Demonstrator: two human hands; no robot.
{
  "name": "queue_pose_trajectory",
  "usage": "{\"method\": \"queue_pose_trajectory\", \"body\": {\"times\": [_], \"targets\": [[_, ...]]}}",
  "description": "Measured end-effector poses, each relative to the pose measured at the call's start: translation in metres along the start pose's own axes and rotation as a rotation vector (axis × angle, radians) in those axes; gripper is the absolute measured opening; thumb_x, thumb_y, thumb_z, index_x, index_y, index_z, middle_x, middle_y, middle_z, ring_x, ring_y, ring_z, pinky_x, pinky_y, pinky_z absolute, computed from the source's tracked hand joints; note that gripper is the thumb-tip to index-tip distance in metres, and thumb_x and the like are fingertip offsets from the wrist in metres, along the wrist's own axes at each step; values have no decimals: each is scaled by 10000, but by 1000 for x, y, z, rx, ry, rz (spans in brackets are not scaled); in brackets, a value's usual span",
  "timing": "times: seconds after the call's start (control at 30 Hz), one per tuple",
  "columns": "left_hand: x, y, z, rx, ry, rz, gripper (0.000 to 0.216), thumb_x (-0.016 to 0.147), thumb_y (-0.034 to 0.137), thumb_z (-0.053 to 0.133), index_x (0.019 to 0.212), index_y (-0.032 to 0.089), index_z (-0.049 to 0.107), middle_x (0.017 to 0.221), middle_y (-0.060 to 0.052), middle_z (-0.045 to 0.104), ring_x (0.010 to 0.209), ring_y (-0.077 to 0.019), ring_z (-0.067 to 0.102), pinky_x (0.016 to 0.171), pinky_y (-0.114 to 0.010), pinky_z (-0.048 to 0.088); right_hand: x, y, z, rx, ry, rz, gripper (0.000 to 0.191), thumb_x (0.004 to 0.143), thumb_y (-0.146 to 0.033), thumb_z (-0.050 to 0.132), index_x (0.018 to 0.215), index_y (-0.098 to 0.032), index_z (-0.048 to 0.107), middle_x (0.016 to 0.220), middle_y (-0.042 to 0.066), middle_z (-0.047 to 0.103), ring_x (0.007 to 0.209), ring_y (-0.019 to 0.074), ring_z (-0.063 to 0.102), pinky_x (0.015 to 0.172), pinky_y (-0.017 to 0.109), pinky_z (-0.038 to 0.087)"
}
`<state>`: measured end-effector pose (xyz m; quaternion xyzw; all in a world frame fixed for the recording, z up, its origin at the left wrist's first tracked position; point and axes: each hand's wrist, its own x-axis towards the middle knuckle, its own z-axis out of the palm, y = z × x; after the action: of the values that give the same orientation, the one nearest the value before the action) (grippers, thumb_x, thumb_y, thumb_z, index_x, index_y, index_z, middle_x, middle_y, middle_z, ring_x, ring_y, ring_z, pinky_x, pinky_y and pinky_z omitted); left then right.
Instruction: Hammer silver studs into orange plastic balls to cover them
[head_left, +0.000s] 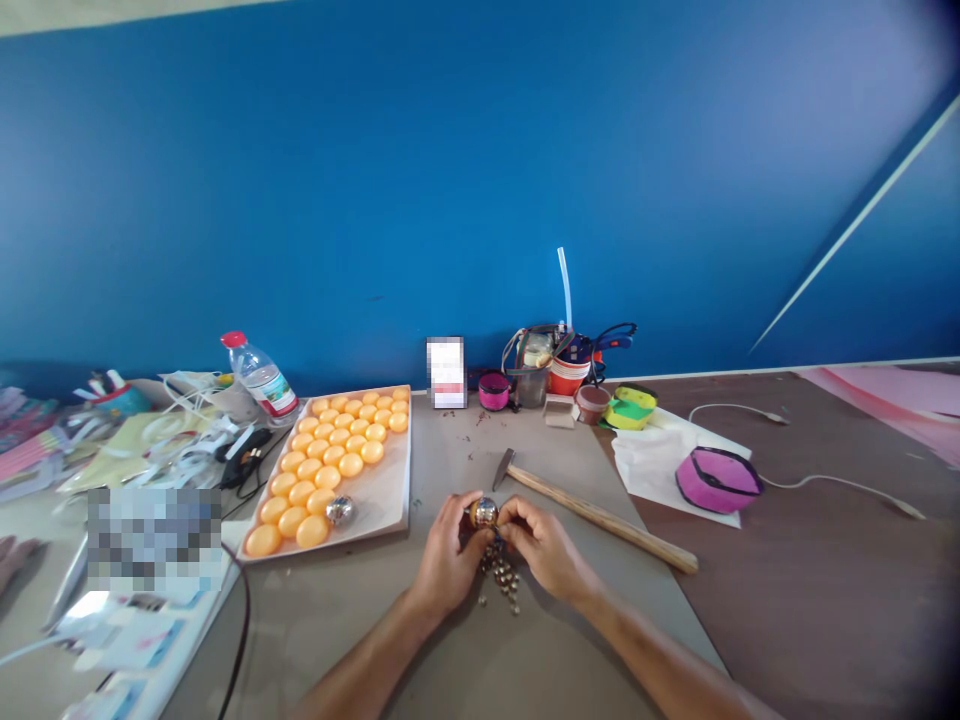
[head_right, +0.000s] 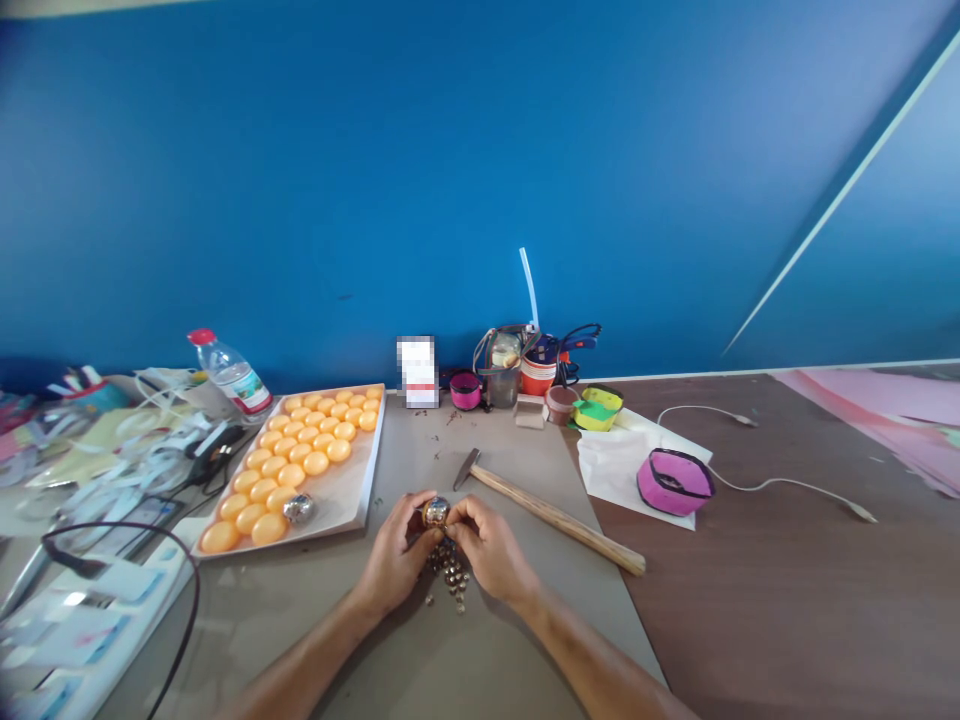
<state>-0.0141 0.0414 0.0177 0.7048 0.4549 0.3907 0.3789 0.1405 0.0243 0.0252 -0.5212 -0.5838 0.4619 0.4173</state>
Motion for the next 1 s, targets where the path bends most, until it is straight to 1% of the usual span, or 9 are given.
{"method": "queue_pose_trajectory", "body": {"times": [0.13, 0.33, 0.5, 0.67, 0.87, 0.93, 1.0], "targets": [[0, 0, 0, -23, -12, -19, 322, 762, 225, 541, 1080, 177, 521, 952, -69, 571, 867, -192, 539, 797, -335, 431, -1, -1, 0, 1, 1, -35, 97, 760, -248, 447, 689, -187, 472, 626, -40, 441, 599, 99, 390, 575, 209, 317], [0, -1, 0, -24, -18, -24, 325, 760, 235, 545, 1078, 178, 523, 945, -66, 568, 868, -192, 534, 799, -337, 427, 0, 1, -1, 27, -25, 6, 123, 764, -285, 454, 689, -188, 461, 587, -47, 397, 560, 96, 351, 543, 215, 292], [0, 0, 0, -28, -14, -20, 321, 757, 235, 545, 1073, 178, 529, 951, -70, 572, 878, -197, 535, 807, -343, 425, -1, 0, 0, 36, -27, 20, 118, 761, -281, 448, 684, -191, 453, 566, -52, 386, 539, 93, 345, 523, 213, 282], [-1, 0, 1, -17, -5, -1, 309, 757, 219, 543, 1063, 174, 531, 939, -67, 571, 859, -191, 538, 796, -337, 427, 0, 3, 2, 12, 12, -19, 90, 754, -254, 453, 696, -189, 475, 605, -44, 437, 573, 96, 380, 552, 213, 305], [-4, 0, 5, 8, 8, 46, 297, 744, 189, 554, 1040, 183, 539, 910, -58, 568, 845, -187, 530, 775, -327, 426, 0, 8, 5, 9, 62, -10, 70, 751, -250, 471, 712, -193, 459, 630, -46, 470, 589, 98, 417, 552, 210, 322], [-4, 0, 6, 5, 12, 45, 281, 740, 183, 556, 1021, 183, 545, 905, -54, 569, 842, -185, 529, 771, -323, 425, 0, 6, 5, 6, 62, -10, 83, 754, -244, 466, 692, -194, 445, 620, -48, 473, 587, 98, 429, 557, 212, 331], [-4, 0, 6, -2, 20, 33, 278, 739, 184, 556, 1017, 182, 545, 902, -52, 567, 836, -183, 530, 764, -321, 426, -1, 3, 4, 19, 31, 3, 84, 753, -230, 458, 680, -194, 436, 604, -49, 481, 586, 101, 444, 567, 216, 344]]}}
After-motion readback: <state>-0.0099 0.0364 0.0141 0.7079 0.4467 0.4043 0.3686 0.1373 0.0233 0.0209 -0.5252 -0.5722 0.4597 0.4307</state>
